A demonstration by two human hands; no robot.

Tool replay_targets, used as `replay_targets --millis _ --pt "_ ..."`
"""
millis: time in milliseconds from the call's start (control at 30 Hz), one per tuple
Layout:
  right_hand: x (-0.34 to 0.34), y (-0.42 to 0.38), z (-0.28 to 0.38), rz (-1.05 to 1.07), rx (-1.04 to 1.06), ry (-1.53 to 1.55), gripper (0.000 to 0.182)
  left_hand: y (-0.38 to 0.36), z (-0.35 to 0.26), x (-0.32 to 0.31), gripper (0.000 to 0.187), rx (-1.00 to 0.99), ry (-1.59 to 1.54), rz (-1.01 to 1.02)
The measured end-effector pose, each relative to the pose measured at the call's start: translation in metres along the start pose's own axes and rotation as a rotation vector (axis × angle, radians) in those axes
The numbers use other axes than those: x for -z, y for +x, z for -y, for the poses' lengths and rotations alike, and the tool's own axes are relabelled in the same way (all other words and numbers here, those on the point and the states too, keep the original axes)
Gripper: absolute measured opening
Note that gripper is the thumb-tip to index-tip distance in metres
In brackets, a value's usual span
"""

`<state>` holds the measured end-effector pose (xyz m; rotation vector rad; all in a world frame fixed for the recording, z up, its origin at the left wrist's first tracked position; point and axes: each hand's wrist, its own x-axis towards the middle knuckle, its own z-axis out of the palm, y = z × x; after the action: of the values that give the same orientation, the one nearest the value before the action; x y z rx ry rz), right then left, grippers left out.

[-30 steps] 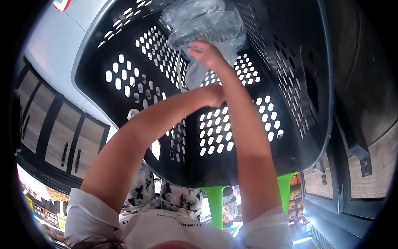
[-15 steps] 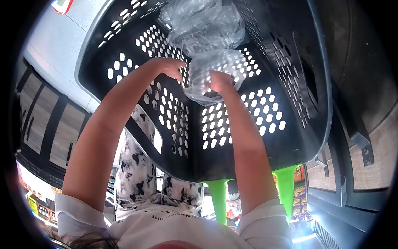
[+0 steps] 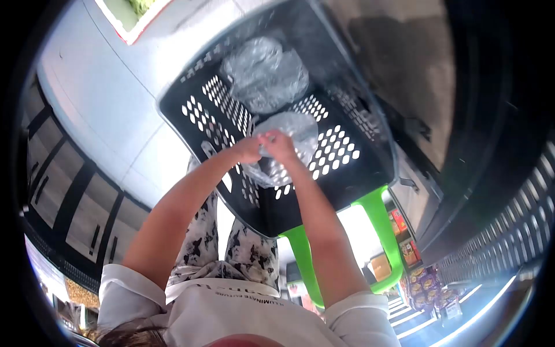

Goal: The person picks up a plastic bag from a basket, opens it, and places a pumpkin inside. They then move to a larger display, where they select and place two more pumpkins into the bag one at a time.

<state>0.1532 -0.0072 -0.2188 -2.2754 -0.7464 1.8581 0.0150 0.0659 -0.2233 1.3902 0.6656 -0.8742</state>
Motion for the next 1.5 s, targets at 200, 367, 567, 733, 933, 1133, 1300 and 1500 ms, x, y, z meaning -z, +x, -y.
replay_targets --millis 200,367,567,733,933,1133,1300,1500 --pt "0.023 -0.111 0.067 0.171 0.363 -0.516 0.046 -0.109 -0.012 -0.003 0.024 -0.184 -0.057 -0.710" --pt "0.016 -0.193 0.098 -0.275 0.108 -0.676 0.020 -0.154 0.025 -0.010 0.024 -0.349 0.155 -0.891" --pt "-0.002 -0.304 0.140 -0.765 0.473 -0.568 0.017 -0.298 0.011 0.009 0.033 -0.427 0.049 -1.240" --pt "0.014 -0.382 0.161 -0.815 0.603 -0.183 0.015 -0.388 -0.044 0.007 0.035 -0.511 -0.063 -1.316" --pt "0.051 -0.490 0.147 -1.001 0.730 0.379 0.011 -0.443 -0.133 -0.027 0.032 -0.721 -0.025 -1.434" --pt "0.107 -0.596 0.056 -1.287 0.741 0.527 0.019 -0.451 -0.246 -0.097 0.037 -1.006 0.287 -1.233" --pt "0.131 -0.664 -0.058 -1.524 0.637 0.555 0.019 -0.439 -0.343 -0.169 0.034 -0.991 -0.192 -0.850" --pt "0.139 -0.727 -0.147 -1.745 0.500 0.480 0.021 -0.445 -0.438 -0.266 0.021 -0.955 -0.362 -0.428"
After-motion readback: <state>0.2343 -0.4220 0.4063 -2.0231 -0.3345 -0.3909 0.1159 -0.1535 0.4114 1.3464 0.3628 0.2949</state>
